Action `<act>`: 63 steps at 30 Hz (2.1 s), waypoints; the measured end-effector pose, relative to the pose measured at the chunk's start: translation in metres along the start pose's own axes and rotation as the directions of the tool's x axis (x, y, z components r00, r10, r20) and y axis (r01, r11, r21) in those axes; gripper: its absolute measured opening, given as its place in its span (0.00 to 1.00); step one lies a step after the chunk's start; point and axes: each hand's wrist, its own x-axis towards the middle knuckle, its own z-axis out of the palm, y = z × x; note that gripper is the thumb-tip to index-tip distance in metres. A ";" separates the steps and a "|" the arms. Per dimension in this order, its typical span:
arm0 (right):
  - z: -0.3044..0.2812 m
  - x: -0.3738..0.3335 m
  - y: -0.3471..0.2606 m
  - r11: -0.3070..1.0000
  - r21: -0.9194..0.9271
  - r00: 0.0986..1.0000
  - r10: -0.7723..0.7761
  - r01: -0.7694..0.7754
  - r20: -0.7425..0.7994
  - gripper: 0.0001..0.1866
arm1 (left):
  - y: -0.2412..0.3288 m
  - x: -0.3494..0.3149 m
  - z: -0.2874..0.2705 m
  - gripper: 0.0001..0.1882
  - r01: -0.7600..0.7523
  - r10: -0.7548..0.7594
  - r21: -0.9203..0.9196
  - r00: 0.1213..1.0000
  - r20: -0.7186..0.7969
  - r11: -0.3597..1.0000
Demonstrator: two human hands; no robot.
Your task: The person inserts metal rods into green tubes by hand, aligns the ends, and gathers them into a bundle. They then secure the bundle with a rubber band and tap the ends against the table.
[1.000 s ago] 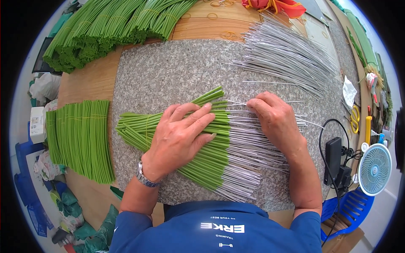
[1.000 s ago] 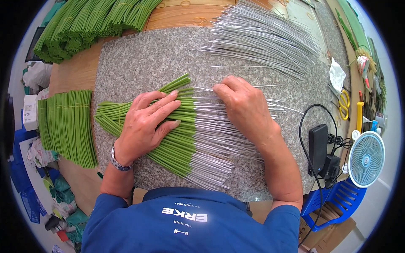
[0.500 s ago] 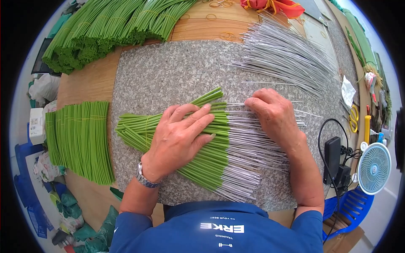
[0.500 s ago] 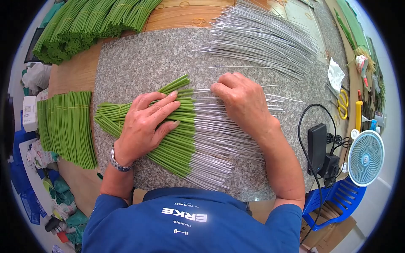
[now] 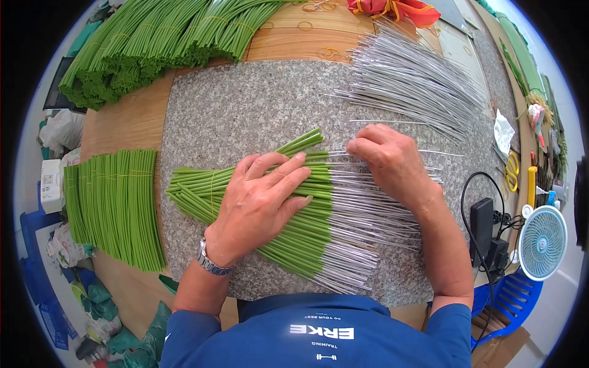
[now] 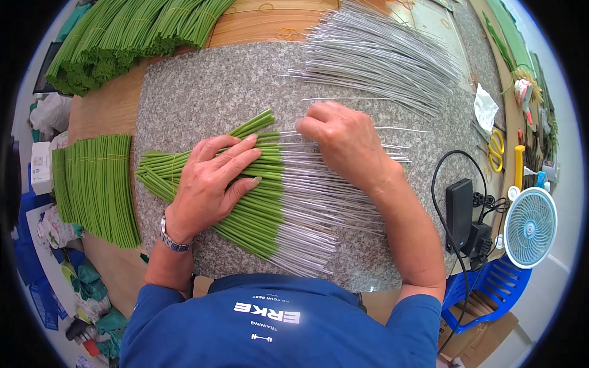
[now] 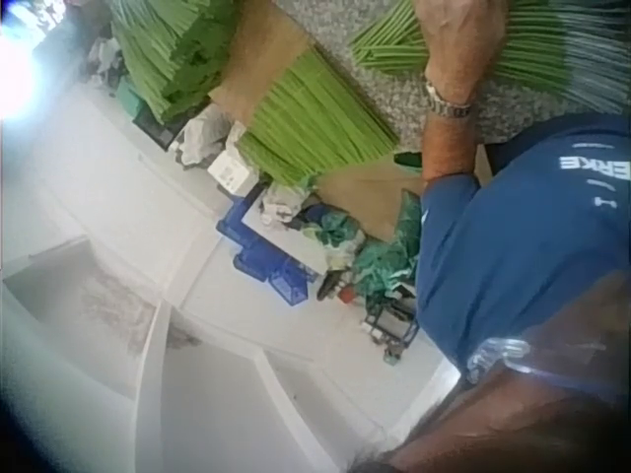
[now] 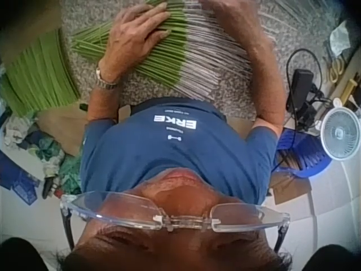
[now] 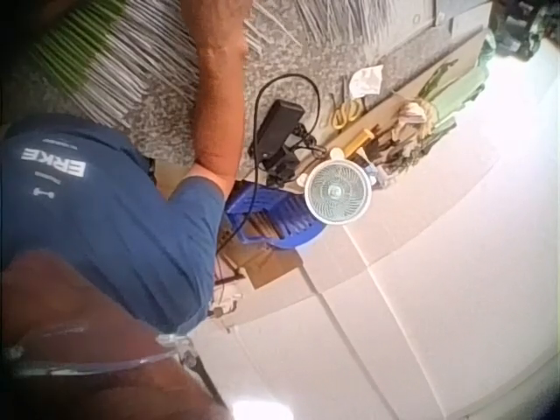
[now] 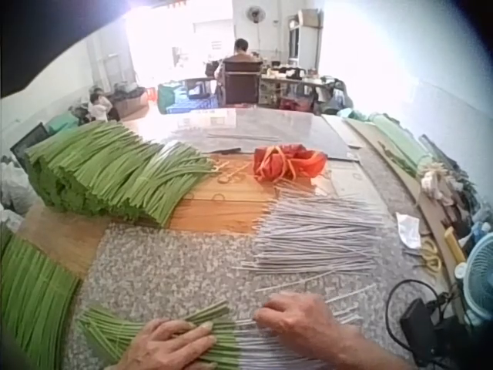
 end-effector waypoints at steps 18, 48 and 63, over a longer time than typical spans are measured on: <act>-0.005 -0.007 0.036 0.971 -0.177 0.972 0.125 -0.161 -0.197 0.10 | -0.002 -0.001 0.003 0.24 -0.017 0.017 0.007 1.000 -0.022 1.000; 0.011 -0.014 -0.015 0.991 -0.047 0.977 0.118 -0.128 -0.175 0.05 | 0.001 -0.002 0.001 0.26 0.040 -0.040 0.011 0.999 0.006 0.999; 0.010 -0.013 -0.012 0.992 -0.007 0.978 0.123 -0.126 -0.169 0.05 | 0.001 -0.001 0.001 0.26 0.036 -0.036 0.007 0.999 0.011 0.999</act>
